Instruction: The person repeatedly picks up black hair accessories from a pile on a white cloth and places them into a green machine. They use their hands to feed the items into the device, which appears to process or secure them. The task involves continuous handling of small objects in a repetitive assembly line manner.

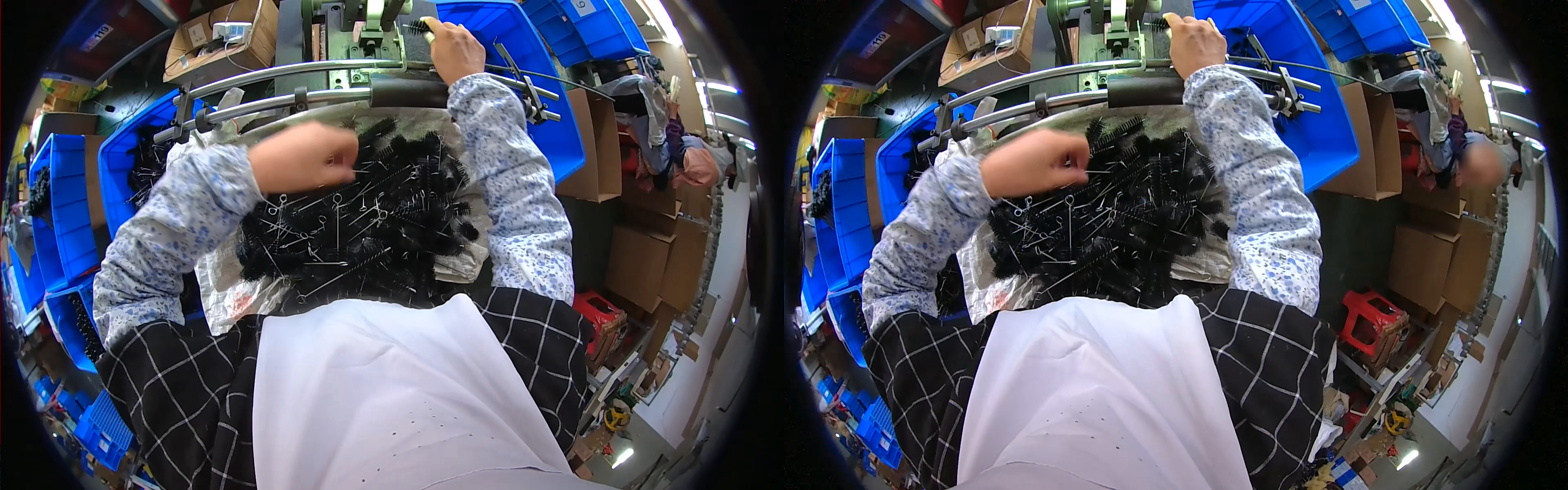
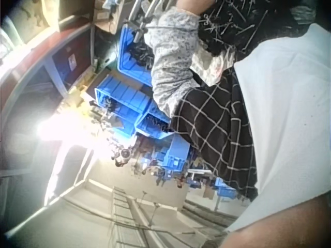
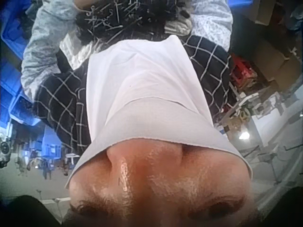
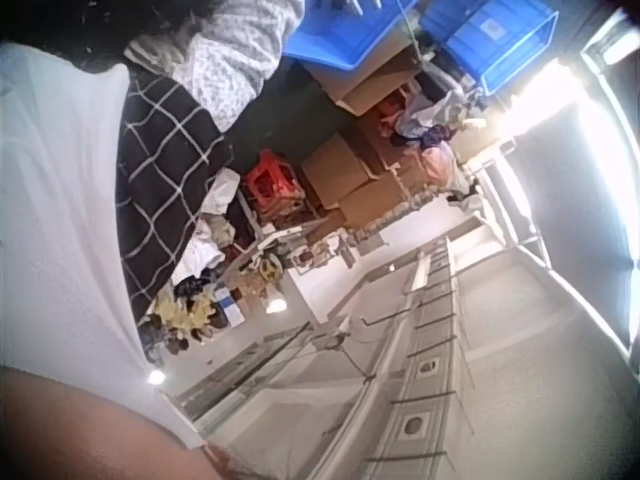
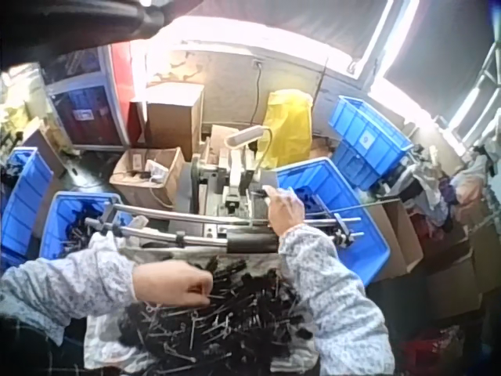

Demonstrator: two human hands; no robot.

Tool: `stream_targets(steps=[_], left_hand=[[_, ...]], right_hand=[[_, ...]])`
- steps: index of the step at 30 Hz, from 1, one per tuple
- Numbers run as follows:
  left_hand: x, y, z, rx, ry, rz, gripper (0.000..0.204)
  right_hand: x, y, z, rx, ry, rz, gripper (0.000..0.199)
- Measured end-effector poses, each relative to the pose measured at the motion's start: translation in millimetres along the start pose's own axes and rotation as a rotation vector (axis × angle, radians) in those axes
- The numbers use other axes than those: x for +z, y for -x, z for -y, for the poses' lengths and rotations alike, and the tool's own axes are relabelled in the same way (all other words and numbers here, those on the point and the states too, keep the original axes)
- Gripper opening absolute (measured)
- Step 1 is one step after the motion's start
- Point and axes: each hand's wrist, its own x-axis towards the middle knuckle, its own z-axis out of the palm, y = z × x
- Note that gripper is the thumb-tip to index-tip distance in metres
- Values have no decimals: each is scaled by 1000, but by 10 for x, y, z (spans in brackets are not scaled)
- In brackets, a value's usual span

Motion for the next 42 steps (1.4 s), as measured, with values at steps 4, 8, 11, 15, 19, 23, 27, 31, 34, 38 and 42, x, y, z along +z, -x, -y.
stream_targets(steps=[4,8,11,15,19,23,27,31,34,38,42], left_hand=[[218,-21,17,-75,-114,160,34],[265,-31,-7,-58,-230,181,43],[253,-76,-57,-84,-258,244,46],[227,-105,-73,-90,-253,284,46],[270,-160,-41,-71,-236,289,44],[221,-115,-58,-61,-183,229,45],[131,-78,-67,-41,-64,222,47],[-17,-68,-49,10,10,163,37],[-227,-63,-157,-21,59,119,31],[-435,-48,-266,-42,51,58,26],[-486,-36,-288,-8,47,12,26]], right_hand=[[131,-106,2,-11,80,-13,27],[169,-126,3,-17,42,-32,28],[213,-120,-15,-39,-3,-58,28],[222,-157,-22,-23,-54,-25,28],[281,-238,-54,-86,45,-10,29],[150,-89,-103,15,61,-21,39],[167,19,-192,107,31,8,42],[221,-1,-83,82,-27,-34,37],[209,-52,93,89,-57,8,35],[287,-103,308,63,-37,-64,32],[243,-130,362,48,-16,32,28]])
